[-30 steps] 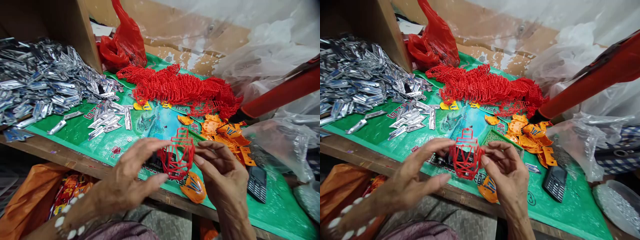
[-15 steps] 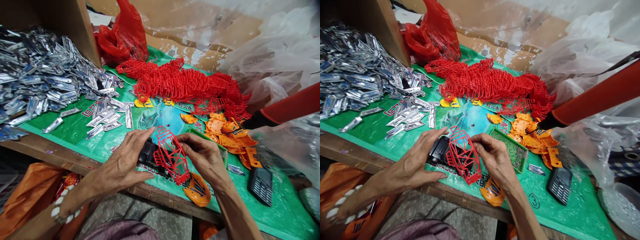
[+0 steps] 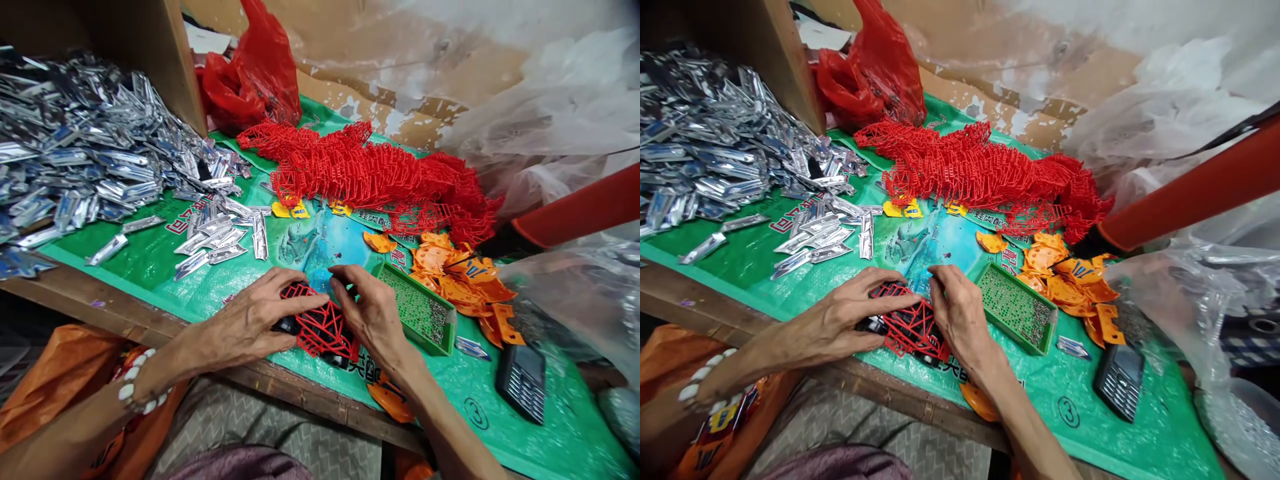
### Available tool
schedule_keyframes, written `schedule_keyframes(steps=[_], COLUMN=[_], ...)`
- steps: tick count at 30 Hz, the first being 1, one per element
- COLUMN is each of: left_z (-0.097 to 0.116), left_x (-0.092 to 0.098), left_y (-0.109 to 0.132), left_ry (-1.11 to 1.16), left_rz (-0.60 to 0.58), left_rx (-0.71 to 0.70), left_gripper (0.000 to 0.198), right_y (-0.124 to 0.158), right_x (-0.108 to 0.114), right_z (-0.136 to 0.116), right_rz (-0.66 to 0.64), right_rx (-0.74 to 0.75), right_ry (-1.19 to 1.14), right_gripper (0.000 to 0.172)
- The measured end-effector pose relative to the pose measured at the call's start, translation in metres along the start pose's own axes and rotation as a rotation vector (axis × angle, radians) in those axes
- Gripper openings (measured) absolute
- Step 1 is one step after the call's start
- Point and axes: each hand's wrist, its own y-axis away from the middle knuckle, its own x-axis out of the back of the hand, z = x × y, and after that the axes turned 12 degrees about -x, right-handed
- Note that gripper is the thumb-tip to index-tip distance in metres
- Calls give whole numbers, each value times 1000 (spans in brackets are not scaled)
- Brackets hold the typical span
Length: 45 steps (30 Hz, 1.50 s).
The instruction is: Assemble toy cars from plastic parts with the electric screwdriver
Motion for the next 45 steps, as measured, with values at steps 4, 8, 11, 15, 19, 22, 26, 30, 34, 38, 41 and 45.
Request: schedule_keyframes(steps=[4, 8, 11, 15, 19, 22, 26, 30, 34, 38, 41, 45], left_z=[-2, -5, -8, -5, 2, 2, -4, -3, -2, -6, -5, -3], left_x=[-4, -6, -5, -3, -4, -7, -9, -9, -11, -16, -19, -11], left_y=[0, 5, 8, 3, -5, -5, -5, -13, -16, -11, -11, -11], left_ry=[0, -15, -49, -109, -154, -123, -69, -54, -19, 40, 52, 64], left_rz=[43, 61, 18, -23, -9, 0, -36, -28, -18, 11, 46, 53], left_rx=[-14, -2, -16, -68, -118, -111, -52, -51, -28, -10, -47, -61], left_gripper=[61, 84, 88, 89, 74, 66, 67, 64, 70, 78, 82, 96], right_y=[21, 42, 46, 45, 48, 56, 81, 117, 140, 153, 151, 126], right_x=[20, 26, 22, 16, 5, 4, 30, 56, 59, 56, 61, 71], right_z=[-17, -24, -22, -18, -12, -10, -4, 15, 31, 35, 35, 25], right_rz=[-107, -252, -275, -284, -232, -201, -74, -57, -144, -76, -9, 32], right_rx=[50, 36, 6, 22, -79, -147, -99, -126, -228, -238, -185, -124], right_ry=[51, 41, 26, 22, -69, -184, 19, 306, 270, 267, 258, 260], right_gripper=[22, 40, 36, 33, 48, 66, 49, 28, 25, 38, 37, 45])
